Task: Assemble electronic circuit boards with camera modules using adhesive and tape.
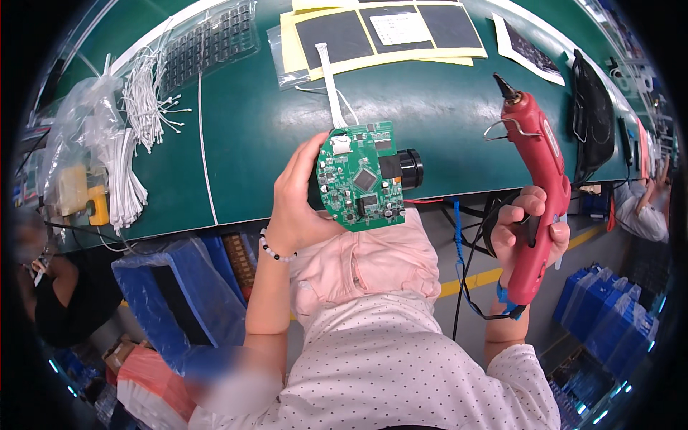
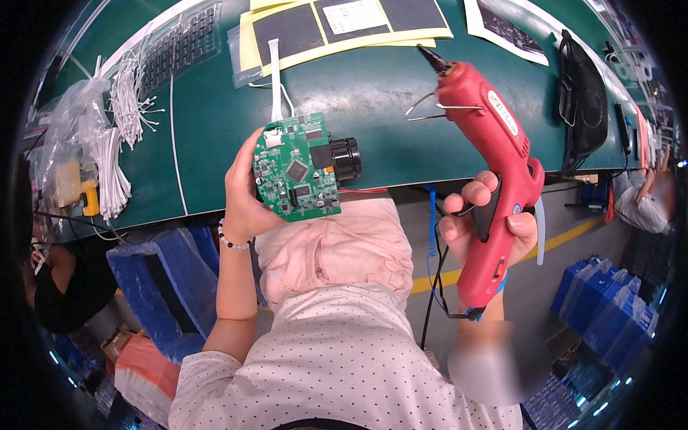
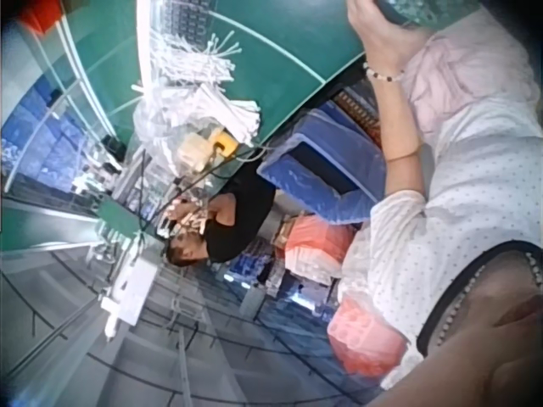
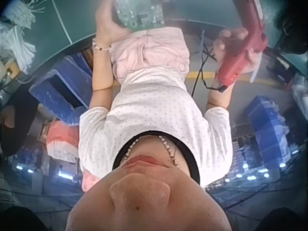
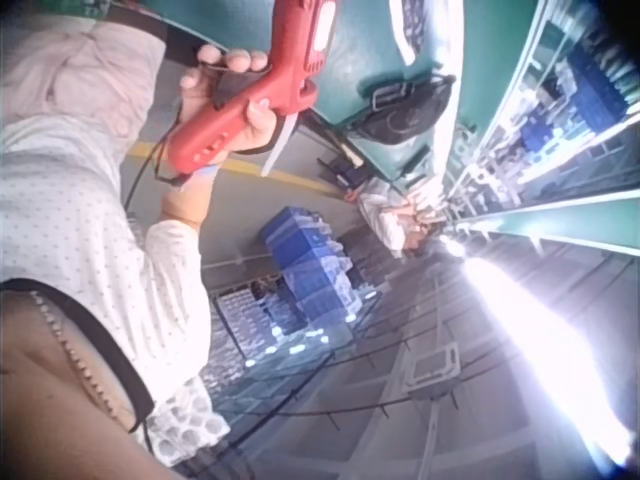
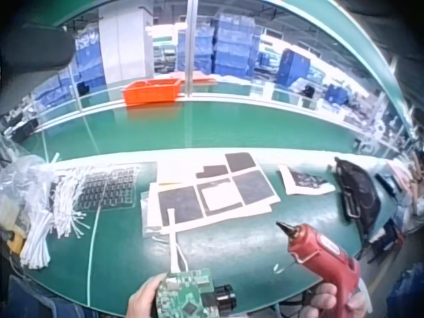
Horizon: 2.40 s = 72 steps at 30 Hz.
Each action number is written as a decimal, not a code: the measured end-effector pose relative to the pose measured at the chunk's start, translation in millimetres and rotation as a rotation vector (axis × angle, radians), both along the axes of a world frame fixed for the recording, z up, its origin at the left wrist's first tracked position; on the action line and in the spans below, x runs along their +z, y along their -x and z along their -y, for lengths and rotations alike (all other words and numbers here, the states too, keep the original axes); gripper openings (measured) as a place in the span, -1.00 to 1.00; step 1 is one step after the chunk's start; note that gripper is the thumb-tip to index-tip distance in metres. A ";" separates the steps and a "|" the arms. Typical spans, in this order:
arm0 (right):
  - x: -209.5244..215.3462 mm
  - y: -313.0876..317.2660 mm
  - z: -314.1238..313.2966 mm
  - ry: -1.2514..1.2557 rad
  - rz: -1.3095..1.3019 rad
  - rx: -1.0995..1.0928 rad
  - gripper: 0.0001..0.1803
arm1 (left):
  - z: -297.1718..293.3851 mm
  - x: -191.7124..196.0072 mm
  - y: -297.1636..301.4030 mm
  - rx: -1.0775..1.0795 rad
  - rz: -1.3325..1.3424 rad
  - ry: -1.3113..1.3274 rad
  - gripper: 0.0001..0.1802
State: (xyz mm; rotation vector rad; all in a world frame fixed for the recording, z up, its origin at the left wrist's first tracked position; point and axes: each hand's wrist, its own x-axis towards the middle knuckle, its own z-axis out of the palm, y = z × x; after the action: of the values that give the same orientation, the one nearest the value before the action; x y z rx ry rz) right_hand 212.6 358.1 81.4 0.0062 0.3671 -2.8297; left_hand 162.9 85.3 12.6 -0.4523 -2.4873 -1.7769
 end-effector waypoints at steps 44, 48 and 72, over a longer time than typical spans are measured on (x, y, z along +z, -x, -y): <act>-61.4 131.8 -105.8 -1.574 -0.019 -0.650 -0.60 | -1.9 -2.3 -3.0 0.074 -0.129 0.095 0.01; -62.0 131.5 -106.9 -1.589 -0.030 -0.660 -0.52 | -3.1 -10.7 -4.2 0.086 -0.114 0.077 0.00; -75.2 79.5 -137.9 -1.245 -0.182 -0.502 -0.01 | 123.1 79.4 139.9 0.071 0.017 -0.143 -0.18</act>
State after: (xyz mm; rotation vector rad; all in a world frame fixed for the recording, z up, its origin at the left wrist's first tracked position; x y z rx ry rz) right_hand 133.0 496.0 6.2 0.1077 2.3166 -2.4838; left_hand 23.0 -37.9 92.0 -0.3370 -2.3342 -1.9220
